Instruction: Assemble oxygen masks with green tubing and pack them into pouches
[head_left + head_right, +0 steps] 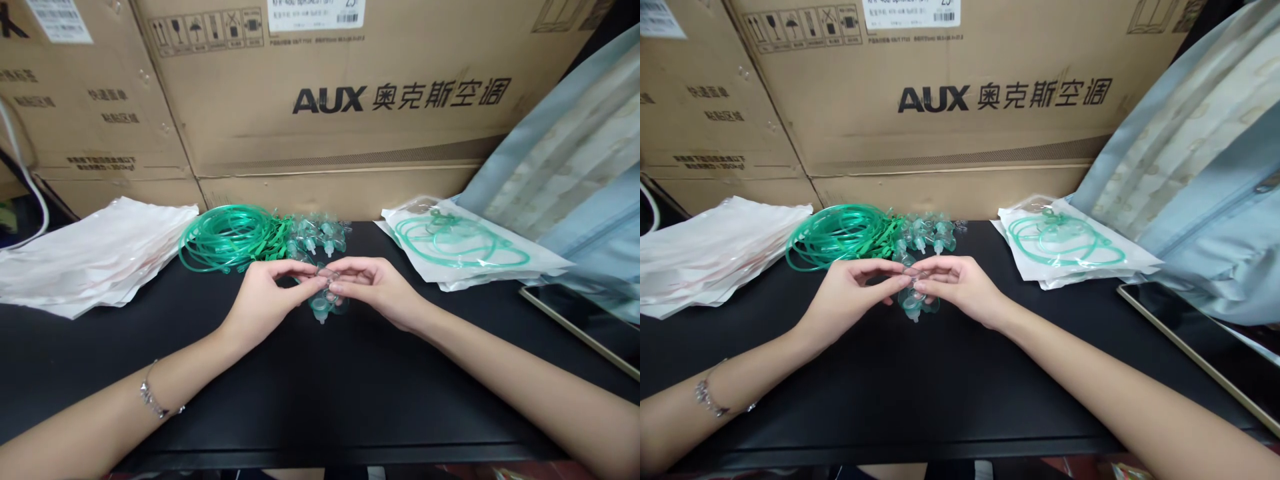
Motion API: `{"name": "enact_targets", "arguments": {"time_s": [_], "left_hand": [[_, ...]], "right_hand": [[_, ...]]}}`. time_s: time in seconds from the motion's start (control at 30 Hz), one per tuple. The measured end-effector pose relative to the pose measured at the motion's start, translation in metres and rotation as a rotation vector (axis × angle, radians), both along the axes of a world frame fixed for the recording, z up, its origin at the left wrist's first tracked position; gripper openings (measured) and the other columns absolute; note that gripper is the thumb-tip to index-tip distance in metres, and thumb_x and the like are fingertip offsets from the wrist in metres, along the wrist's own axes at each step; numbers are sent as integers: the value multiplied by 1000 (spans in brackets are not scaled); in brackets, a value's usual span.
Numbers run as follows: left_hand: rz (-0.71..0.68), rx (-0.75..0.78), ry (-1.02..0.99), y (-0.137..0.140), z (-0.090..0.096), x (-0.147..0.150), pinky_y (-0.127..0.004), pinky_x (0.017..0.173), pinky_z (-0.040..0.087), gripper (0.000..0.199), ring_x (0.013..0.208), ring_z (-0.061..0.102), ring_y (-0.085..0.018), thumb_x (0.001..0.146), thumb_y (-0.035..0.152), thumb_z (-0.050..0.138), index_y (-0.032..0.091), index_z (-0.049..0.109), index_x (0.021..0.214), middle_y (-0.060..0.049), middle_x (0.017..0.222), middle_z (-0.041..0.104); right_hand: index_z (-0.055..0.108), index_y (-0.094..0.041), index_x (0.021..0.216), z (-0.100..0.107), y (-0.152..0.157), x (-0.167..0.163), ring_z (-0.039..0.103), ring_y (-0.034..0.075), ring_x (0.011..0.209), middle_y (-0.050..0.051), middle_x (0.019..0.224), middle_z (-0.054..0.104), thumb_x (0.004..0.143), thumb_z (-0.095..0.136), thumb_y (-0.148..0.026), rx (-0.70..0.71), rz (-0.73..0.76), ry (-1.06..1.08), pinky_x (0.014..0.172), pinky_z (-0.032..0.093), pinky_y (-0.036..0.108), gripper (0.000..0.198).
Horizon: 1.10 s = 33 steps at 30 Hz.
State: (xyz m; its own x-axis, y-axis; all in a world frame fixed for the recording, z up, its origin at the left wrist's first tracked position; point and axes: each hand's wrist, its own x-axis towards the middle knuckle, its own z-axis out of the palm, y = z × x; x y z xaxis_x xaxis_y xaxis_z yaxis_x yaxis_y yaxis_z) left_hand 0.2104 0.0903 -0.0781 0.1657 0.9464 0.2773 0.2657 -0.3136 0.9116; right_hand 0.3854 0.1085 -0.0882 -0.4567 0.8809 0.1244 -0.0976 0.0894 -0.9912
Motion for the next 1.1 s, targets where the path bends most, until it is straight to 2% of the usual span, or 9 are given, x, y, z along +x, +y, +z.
{"name": "enact_targets", "arguments": {"time_s": [0.13, 0.3, 0.53, 0.7, 0.8, 0.93, 1.0, 1.07, 1.1], "left_hand": [[5, -20, -12, -3, 1, 1, -23, 56, 49, 23, 64, 62, -16, 64, 31, 70, 14, 71, 79, -4, 76, 71], [-19, -30, -21, -2, 1, 1, -22, 53, 48, 17, 58, 61, -14, 65, 28, 70, 14, 71, 75, -3, 71, 71], [-90, 4, -42, 3, -4, -2, -21, 56, 47, 24, 69, 61, -15, 66, 33, 69, 16, 69, 84, -3, 80, 69], [-106, 19, 18, 2, -4, 1, -22, 56, 46, 21, 62, 59, -15, 67, 34, 67, 15, 68, 76, -2, 68, 66], [-113, 32, 48, -1, -5, 5, -23, 56, 46, 20, 61, 58, -15, 69, 33, 65, 14, 68, 76, -2, 68, 65], [-181, 11, 81, -5, -8, 13, -22, 55, 47, 16, 64, 58, -15, 70, 28, 64, 14, 65, 78, -3, 69, 64], [-239, -62, 64, -6, -11, 16, -22, 51, 48, 23, 68, 59, -16, 67, 29, 66, 14, 62, 84, -4, 72, 63], [-269, -163, 3, -6, -13, 18, -23, 47, 50, 39, 72, 60, -18, 62, 30, 70, 16, 56, 96, -4, 78, 63], [-262, -203, -33, -6, -14, 19, -24, 46, 51, 45, 75, 60, -20, 60, 29, 72, 17, 52, 99, -4, 80, 62]], "right_hand": [[67, -16, 84, -1, -2, -1, 62, 12, 73, 3, 80, 67, 63, 71, -23, 59, -32, -25, 63, 50, 25, 22], [68, -16, 83, 0, -4, -2, 61, 12, 67, 2, 77, 67, 64, 70, -25, 102, -57, -60, 60, 50, 26, 22], [64, -17, 90, 0, -5, -3, 60, 12, 75, 4, 87, 64, 68, 67, -23, 149, 0, -35, 60, 50, 22, 23], [57, -18, 101, 6, -12, -5, 57, 9, 59, 2, 79, 60, 77, 57, -27, 181, 67, -64, 47, 48, 19, 25], [55, -17, 85, 10, -16, -8, 56, 9, 52, 0, 68, 58, 74, 60, -30, 190, -8, -87, 43, 45, 19, 17], [46, -18, 65, 10, -16, -12, 54, 9, 46, -3, 54, 55, 69, 63, -22, 200, -150, -146, 43, 43, 20, 18], [47, -17, 66, 9, -13, -11, 51, 8, 44, -4, 53, 53, 69, 59, -18, 230, -203, -212, 42, 41, 19, 12], [52, -16, 75, 8, -9, -9, 46, 6, 41, -6, 50, 50, 72, 52, -16, 287, -250, -291, 40, 36, 18, 4], [53, -17, 81, 8, -8, -7, 44, 6, 39, -7, 49, 49, 74, 50, -16, 326, -269, -331, 40, 35, 17, 8]]}}
